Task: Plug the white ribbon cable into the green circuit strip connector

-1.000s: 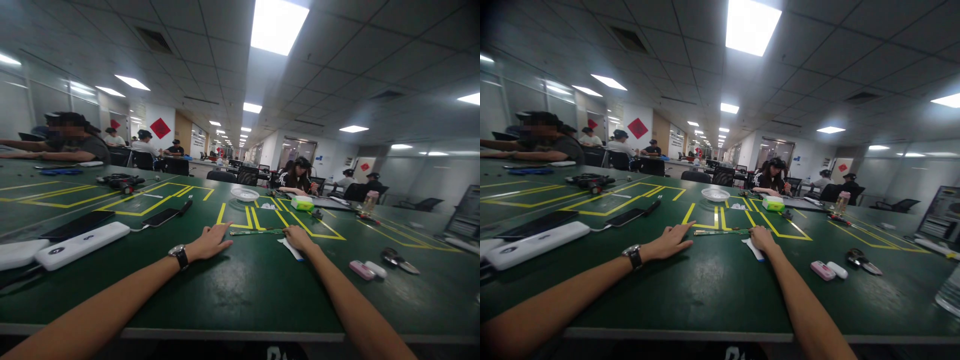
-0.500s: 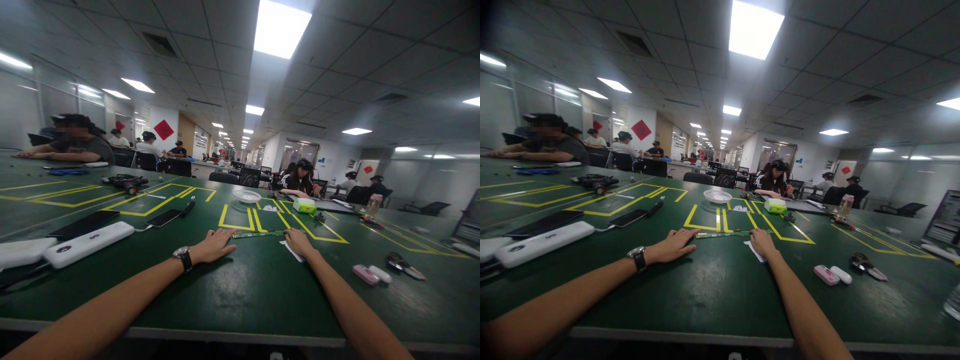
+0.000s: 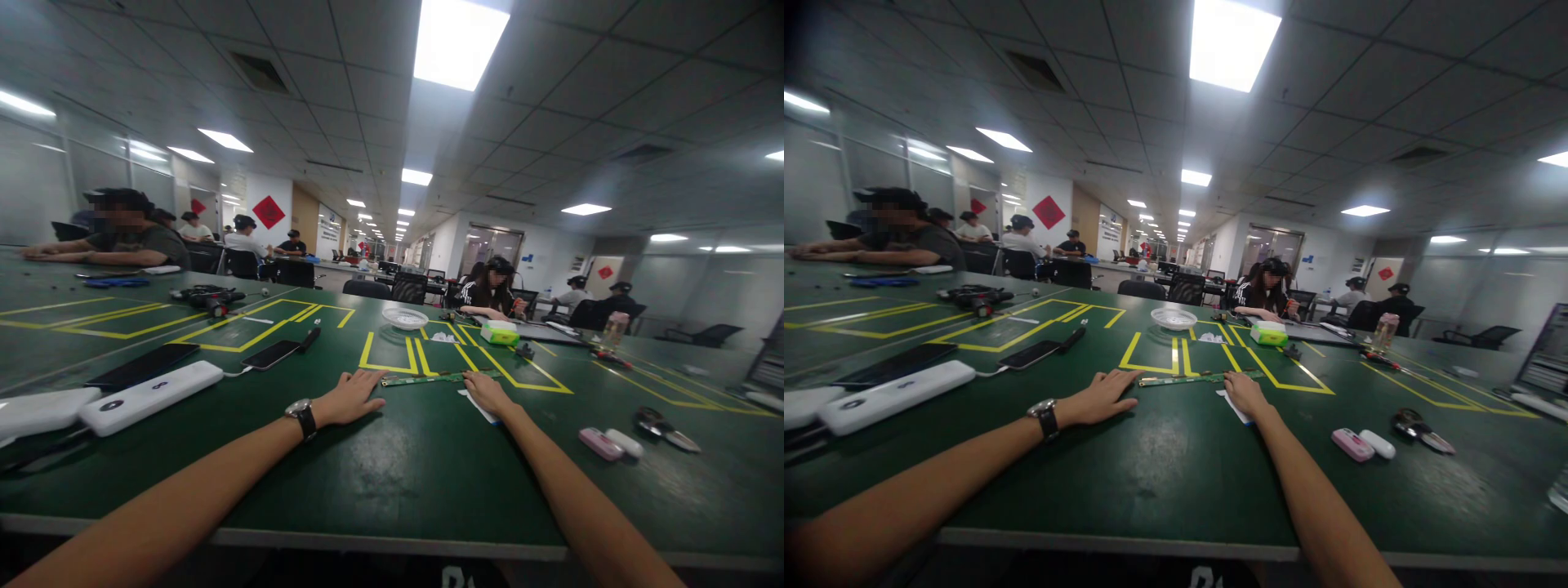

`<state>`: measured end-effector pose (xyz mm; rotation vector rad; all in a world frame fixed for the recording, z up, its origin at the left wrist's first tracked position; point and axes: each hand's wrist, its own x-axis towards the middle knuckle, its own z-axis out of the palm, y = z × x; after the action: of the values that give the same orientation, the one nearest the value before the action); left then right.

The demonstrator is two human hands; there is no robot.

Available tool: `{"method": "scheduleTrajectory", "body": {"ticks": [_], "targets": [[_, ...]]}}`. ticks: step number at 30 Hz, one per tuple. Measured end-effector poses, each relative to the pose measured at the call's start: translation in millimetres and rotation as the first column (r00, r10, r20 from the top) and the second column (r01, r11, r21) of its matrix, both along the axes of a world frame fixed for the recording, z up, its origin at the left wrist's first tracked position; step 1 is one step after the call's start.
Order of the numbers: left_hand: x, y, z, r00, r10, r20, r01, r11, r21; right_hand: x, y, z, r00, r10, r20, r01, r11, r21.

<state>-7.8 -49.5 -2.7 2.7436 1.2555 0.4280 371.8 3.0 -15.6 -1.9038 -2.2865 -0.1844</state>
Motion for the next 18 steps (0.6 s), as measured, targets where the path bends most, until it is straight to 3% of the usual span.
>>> {"method": "scheduleTrajectory", "body": {"ticks": [11, 18], "targets": [[-1.2, 0.1, 0.5, 0.999, -0.006, -0.039, 0.006, 1.000, 0.000, -2.8, 2.5, -0.5, 1.000, -0.007, -0.025, 0.004, 0.995, -0.104], [-3.5, 5.0, -2.0, 0.999, 0.000, -0.036, 0.001, 1.000, 0.029, -26.8, -2.6, 2.6, 0.984, 0.174, -0.024, -0.176, 0.979, -0.099]]}}
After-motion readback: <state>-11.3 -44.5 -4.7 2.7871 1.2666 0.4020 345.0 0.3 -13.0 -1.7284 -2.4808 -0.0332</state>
